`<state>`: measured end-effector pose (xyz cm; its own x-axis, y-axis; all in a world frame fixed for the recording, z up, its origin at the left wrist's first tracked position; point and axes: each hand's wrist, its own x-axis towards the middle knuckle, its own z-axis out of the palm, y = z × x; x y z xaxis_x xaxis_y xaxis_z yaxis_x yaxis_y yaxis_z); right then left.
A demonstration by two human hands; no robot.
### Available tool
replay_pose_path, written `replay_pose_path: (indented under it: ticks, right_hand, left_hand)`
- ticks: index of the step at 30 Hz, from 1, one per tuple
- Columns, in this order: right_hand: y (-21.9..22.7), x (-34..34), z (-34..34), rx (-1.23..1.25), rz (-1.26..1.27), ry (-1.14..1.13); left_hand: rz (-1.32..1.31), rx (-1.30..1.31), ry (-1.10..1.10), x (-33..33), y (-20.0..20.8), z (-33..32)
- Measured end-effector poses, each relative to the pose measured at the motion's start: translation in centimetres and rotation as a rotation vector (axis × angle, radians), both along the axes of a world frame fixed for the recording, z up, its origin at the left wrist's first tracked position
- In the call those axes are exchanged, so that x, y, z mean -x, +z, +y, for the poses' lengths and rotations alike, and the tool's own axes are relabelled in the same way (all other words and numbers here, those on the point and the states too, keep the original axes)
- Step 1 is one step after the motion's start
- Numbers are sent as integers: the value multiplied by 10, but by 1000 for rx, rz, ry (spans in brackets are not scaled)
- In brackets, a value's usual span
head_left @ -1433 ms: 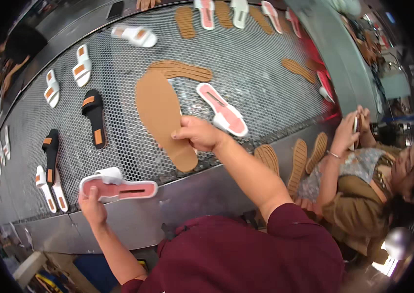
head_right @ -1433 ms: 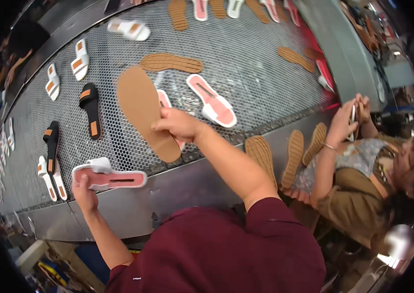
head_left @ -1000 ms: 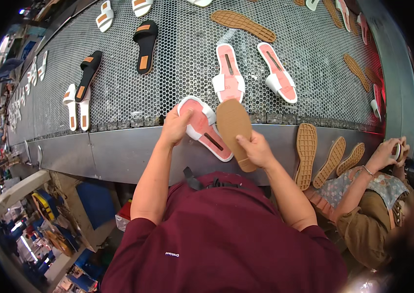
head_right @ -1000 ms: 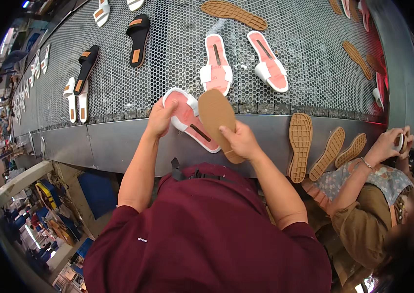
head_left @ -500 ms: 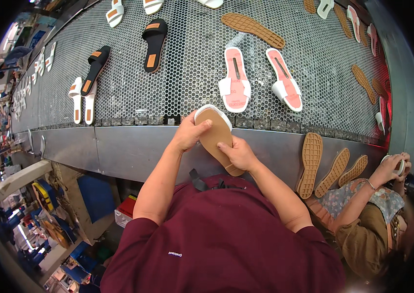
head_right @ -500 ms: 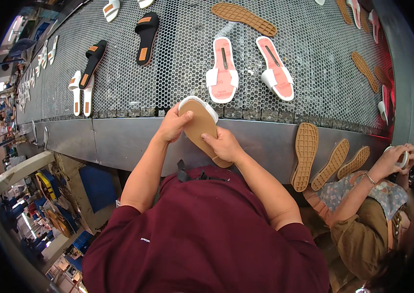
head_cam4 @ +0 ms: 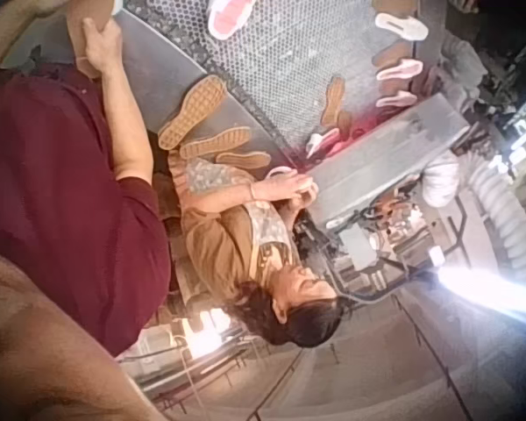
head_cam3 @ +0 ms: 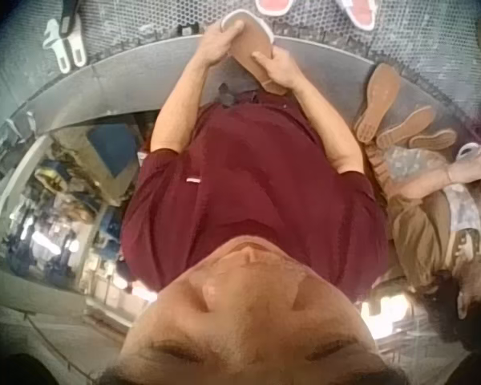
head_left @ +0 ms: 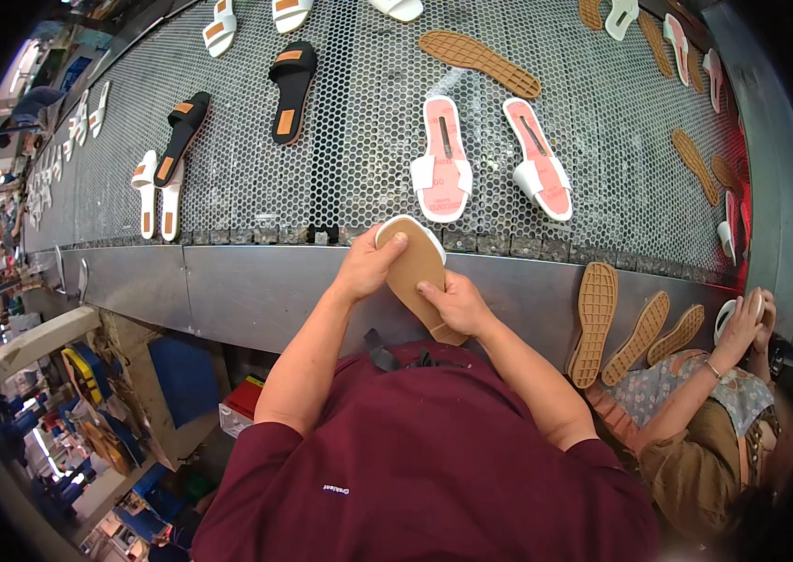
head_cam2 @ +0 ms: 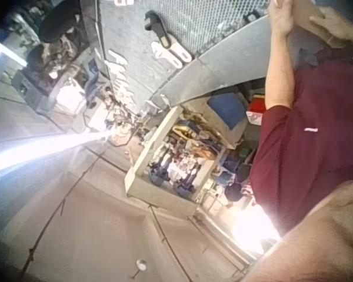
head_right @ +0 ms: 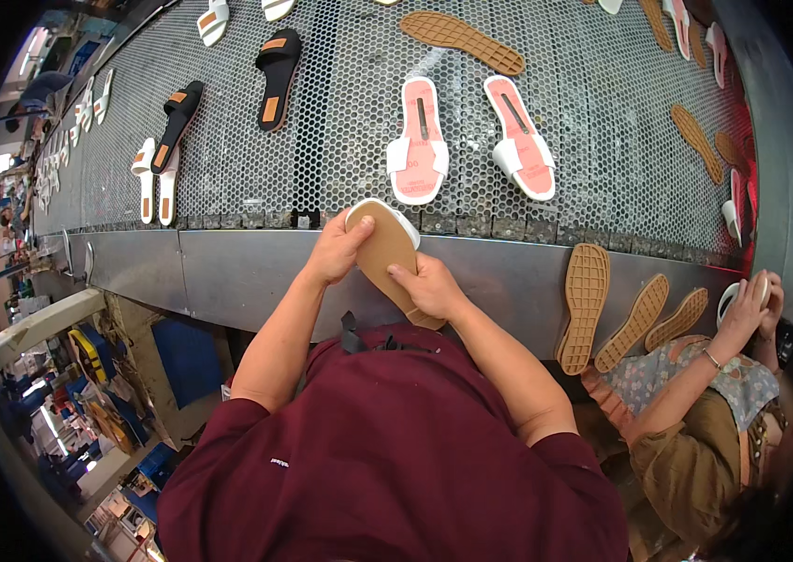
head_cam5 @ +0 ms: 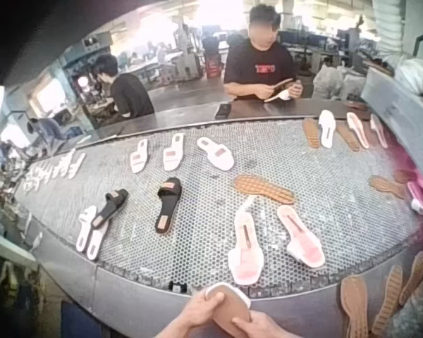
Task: The recorder is assembling sandals by placing insoles into sandal uppers on a conveyor belt.
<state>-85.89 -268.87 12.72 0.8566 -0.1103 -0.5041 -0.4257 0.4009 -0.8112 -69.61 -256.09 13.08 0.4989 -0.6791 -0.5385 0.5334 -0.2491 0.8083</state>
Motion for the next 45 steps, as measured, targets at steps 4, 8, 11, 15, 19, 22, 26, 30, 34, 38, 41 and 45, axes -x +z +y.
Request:
replay_pose_path:
  ticks: [4,8,11,15,19,22,26,30,34,38,41,45]
  right_hand:
    - [3,4,-4,22,10,0]
    - [2,9,-4,52,16,1]
    - [2,13,-4,21,-3,-18]
    - [-1,18,-12,33,43,54]
    - [17,26,-27,18,108,118]
    - [8,50,-45,116,177,232]
    - [-4,68,-51,233,236,289]
    - [0,71,-51,144,216,229]
    - [-2,78,-57,180,201,226]
    - [-1,84,-59,217,182,222]
    - [0,84,-63,203,191,230]
    - [-3,87,-68,280,182,249]
  left_hand:
    - [-8,-12,40,9,9,-6]
    - [-54,-58,56,17,11,-8]
    - [-73,-70,67,23,15,-11]
    - [-109,-93,96,30,14,-12]
    - [-85,-100,180,34,10,-10]
    - [-18,-26,300,39,2,-3]
    - [-68,-68,245,36,6,2]
    - [-116,-190,-15,11,22,7]
    - [-203,-228,4,22,37,-5]
    - [-219,-204,41,28,29,-2]
    - [-185,-198,72,31,22,2]
    - [-303,-372,21,38,25,5]
